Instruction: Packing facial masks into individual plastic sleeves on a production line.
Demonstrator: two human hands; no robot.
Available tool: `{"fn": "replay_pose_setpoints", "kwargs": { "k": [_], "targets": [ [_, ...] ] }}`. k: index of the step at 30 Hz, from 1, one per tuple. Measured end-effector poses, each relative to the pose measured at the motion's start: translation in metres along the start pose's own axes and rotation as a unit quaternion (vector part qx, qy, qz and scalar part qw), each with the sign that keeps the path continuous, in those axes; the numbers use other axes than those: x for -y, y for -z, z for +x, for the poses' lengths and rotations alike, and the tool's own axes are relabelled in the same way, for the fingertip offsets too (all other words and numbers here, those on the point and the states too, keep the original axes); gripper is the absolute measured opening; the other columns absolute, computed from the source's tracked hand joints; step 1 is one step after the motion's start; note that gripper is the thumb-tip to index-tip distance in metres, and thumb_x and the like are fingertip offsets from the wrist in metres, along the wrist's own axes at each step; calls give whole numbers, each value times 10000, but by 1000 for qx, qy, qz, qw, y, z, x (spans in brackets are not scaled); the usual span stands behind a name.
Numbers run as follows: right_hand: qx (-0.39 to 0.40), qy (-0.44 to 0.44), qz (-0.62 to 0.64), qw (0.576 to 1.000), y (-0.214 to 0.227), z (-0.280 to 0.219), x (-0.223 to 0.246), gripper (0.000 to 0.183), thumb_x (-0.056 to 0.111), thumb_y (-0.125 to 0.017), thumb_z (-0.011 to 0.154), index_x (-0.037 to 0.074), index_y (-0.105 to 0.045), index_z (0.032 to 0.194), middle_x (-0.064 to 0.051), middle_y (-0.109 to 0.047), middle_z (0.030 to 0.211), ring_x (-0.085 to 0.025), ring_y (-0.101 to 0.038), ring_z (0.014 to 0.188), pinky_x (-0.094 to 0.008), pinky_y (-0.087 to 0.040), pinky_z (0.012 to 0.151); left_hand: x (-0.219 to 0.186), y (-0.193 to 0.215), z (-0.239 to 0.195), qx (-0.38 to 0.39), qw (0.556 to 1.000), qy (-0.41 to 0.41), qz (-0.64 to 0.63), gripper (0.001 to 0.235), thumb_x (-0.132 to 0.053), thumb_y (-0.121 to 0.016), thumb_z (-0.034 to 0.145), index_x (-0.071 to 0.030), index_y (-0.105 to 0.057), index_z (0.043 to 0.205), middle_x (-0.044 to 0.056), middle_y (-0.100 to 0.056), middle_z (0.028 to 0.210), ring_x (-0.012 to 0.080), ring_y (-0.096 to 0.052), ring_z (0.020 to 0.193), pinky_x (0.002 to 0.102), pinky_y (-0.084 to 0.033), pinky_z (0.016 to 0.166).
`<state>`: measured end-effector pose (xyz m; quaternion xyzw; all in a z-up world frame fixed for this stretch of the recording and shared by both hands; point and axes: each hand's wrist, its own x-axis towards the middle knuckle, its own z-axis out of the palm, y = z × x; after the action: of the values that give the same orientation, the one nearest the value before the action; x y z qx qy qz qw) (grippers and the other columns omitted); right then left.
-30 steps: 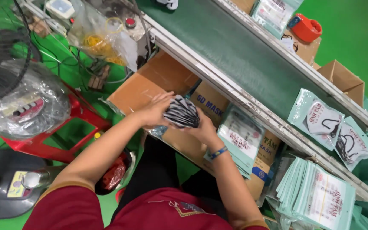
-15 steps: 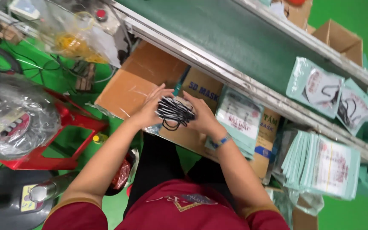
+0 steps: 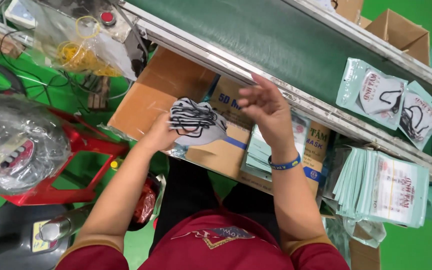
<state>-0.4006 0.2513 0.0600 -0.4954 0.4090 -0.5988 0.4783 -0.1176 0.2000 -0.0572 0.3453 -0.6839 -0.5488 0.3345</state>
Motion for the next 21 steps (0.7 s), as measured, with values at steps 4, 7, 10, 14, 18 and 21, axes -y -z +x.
{"fn": "replay_pose_setpoints", "kwargs": {
  "k": [4,7,10,14,18,21],
  "targets": [
    [118,-38,-79,989,-26,-3,-12,867,107,-936,702,139,-461,1427,33,-663,1234,-79,-645,1126,-263,-544,963,-22,9,0,-30,993,-111,36,295,-41,-784,814,-10,-689,1091,133,-750,1044,267,-718,976,353,-559,884],
    [176,143,-316,921,-9,-18,-79,581,134,-904,701,-30,-632,1187,-137,-682,1027,-214,-637,908,-330,-522,761,10,13,2,-38,973,-221,61,399,47,-692,758,16,-662,1154,176,-701,1141,331,-677,1081,385,-531,944],
    [77,-96,-456,882,7,-14,-108,235,161,-896,853,3,-760,962,-71,-703,830,-171,-664,722,-308,-541,677,36,20,1,-30,984,-151,89,377,59,-713,748,16,-669,1120,166,-707,1079,340,-682,1036,393,-532,903],
    [53,-106,-191,974,14,-5,-73,203,165,-816,951,-8,-774,1049,-41,-758,840,-143,-674,781,-294,-554,721,25,16,-9,-41,997,-24,56,288,-6,-793,789,-24,-691,1058,112,-752,995,297,-725,942,367,-560,855],
    [188,-12,-82,979,-28,9,-12,744,186,-891,761,82,-490,1378,31,-616,1305,-107,-590,1205,-255,-495,1011,-9,22,-5,-34,991,-110,68,327,-17,-757,818,-59,-702,1138,103,-744,1130,277,-721,1072,362,-557,953],
    [235,-18,-302,924,-25,-2,-77,951,129,-975,641,8,-488,1448,-88,-563,1398,-212,-506,1307,-367,-391,1097,-22,23,6,-9,978,-142,152,580,-63,-828,696,-95,-642,1244,119,-673,1281,327,-585,1274,435,-451,1069]
  ]
}}
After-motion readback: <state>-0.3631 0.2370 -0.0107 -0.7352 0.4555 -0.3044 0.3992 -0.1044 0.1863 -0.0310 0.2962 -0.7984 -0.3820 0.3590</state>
